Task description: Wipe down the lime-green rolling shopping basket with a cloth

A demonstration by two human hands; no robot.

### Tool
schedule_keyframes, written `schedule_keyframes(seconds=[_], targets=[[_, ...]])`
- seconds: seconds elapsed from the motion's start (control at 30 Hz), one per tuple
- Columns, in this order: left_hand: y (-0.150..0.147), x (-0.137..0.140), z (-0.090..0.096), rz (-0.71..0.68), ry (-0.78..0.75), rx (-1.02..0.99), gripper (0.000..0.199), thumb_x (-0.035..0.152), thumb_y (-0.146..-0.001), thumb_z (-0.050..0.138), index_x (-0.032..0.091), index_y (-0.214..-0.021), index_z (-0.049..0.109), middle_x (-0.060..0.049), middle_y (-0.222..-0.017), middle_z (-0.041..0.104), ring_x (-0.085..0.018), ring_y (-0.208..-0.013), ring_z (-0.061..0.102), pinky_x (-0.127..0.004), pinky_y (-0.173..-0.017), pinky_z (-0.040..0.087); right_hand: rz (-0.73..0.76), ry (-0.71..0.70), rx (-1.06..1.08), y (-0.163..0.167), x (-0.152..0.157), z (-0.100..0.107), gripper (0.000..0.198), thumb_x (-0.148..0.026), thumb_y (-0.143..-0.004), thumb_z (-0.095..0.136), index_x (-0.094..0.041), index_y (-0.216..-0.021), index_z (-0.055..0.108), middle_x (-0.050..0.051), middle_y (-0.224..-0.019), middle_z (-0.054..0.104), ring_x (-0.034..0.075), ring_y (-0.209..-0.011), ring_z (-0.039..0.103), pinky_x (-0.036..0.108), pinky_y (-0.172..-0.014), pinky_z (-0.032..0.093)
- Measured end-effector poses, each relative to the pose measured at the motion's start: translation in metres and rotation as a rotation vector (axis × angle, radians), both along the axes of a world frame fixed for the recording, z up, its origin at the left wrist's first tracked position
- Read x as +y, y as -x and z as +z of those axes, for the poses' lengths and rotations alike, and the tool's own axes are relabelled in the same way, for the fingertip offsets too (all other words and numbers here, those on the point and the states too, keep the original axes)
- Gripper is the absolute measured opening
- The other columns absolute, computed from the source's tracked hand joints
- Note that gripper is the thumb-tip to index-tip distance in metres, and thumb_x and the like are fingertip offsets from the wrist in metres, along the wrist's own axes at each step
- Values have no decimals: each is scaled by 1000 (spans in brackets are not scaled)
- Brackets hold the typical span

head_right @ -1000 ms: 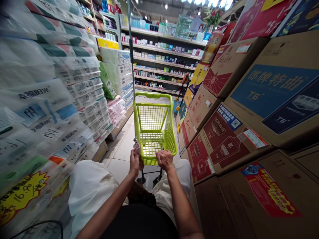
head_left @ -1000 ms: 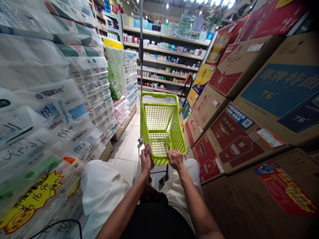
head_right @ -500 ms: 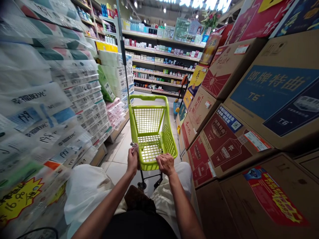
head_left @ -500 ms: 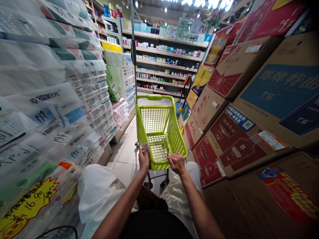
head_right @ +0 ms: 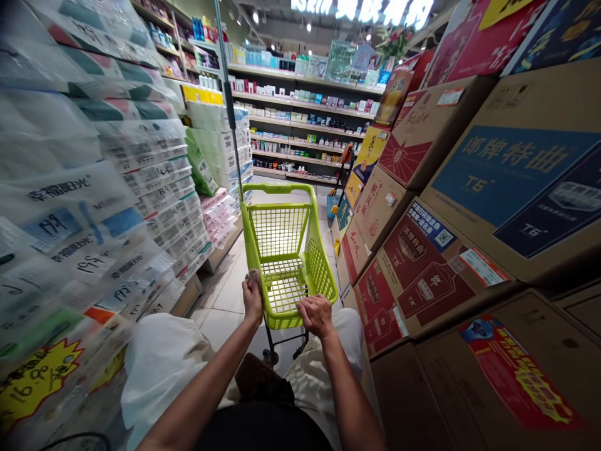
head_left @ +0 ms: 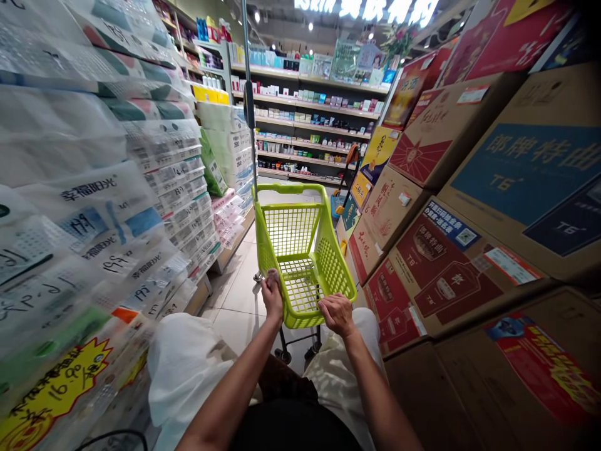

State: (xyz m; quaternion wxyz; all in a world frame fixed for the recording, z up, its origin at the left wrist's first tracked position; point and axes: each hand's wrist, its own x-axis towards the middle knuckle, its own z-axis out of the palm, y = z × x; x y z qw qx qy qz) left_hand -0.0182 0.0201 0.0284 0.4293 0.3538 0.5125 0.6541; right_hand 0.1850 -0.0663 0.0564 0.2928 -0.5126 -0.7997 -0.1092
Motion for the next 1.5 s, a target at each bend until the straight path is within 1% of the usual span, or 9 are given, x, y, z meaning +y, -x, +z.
schedule_keyframes(seconds=[0.17, 0.4, 0.47, 0.7, 1.0, 1.2, 1.3, 1.4, 1.5], targets=[[-15, -20, 11, 17, -101, 14, 34, 55, -94, 64, 23, -103, 58, -7, -107, 65, -20, -97, 64, -34, -89, 53, -7, -14, -13, -6, -3, 1, 48, -28, -107, 38, -21, -64, 60, 2, -64, 65, 14, -64, 56, 31, -73, 29], [6, 78, 76, 135, -51, 376, 16, 24, -86, 73, 22, -82, 58, -5, -91, 57, -23, -92, 58, -39, -94, 48, -6, -7, -40, -1, 1, 0, 46, -30, -106, 39, -21, -65, 58, 2, -65, 65, 13, -64, 56, 31, -73, 29], [10, 70, 71, 114, -15, 413, 17, 27, -87, 74, 23, -82, 57, -3, -84, 58, -24, -88, 59, -38, -90, 48, -9, -2, -29, 0, 2, -2, 45, -31, -105, 40, -21, -66, 58, 2, -66, 65, 13, -65, 56, 31, -74, 29], [-3, -44, 19, -82, -92, 426, 30, 42, -78, 83, 25, -88, 59, -4, -90, 63, -23, -85, 62, -35, -83, 50, -45, 69, -13, -10, 2, -1, 45, -32, -105, 43, -21, -65, 61, 3, -67, 69, 13, -66, 58, 31, -74, 30], [-5, 53, 64, -6, -27, 556, 24, 19, -75, 76, 23, -73, 53, -1, -76, 59, -22, -83, 57, -35, -85, 48, -83, 82, -54, -17, 7, 6, 45, -31, -103, 50, -20, -62, 62, 0, -64, 69, 12, -65, 58, 29, -72, 29], [-8, 25, 54, -23, -11, 664, 20, 20, -79, 71, 23, -76, 51, 0, -80, 62, -19, -80, 56, -31, -80, 47, -138, -37, -16, 43, -7, 5, 34, -28, -104, 48, -21, -74, 63, 2, -72, 70, 15, -68, 56, 30, -83, 33], [-7, 3, 43, 0, -39, 673, 19, 24, -81, 71, 23, -78, 52, 0, -80, 61, -19, -80, 57, -31, -80, 48, -155, -139, 8, 76, -24, -5, 36, -31, -104, 47, -21, -71, 58, 2, -65, 63, 15, -64, 53, 31, -72, 29], [-6, -4, 38, 39, -65, 683, 19, 28, -82, 72, 23, -79, 53, 0, -82, 60, -19, -82, 58, -32, -82, 49, -113, -188, 9, 79, -34, -11, 39, -31, -104, 47, -22, -67, 54, 1, -60, 59, 14, -59, 49, 31, -68, 26], [-3, 21, 49, 84, -56, 678, 20, 29, -82, 72, 23, -80, 54, -2, -83, 59, -21, -85, 59, -34, -83, 50, -71, -224, -4, 63, -33, -8, 40, -30, -104, 49, -21, -64, 53, -1, -57, 56, 13, -57, 45, 31, -67, 24]])
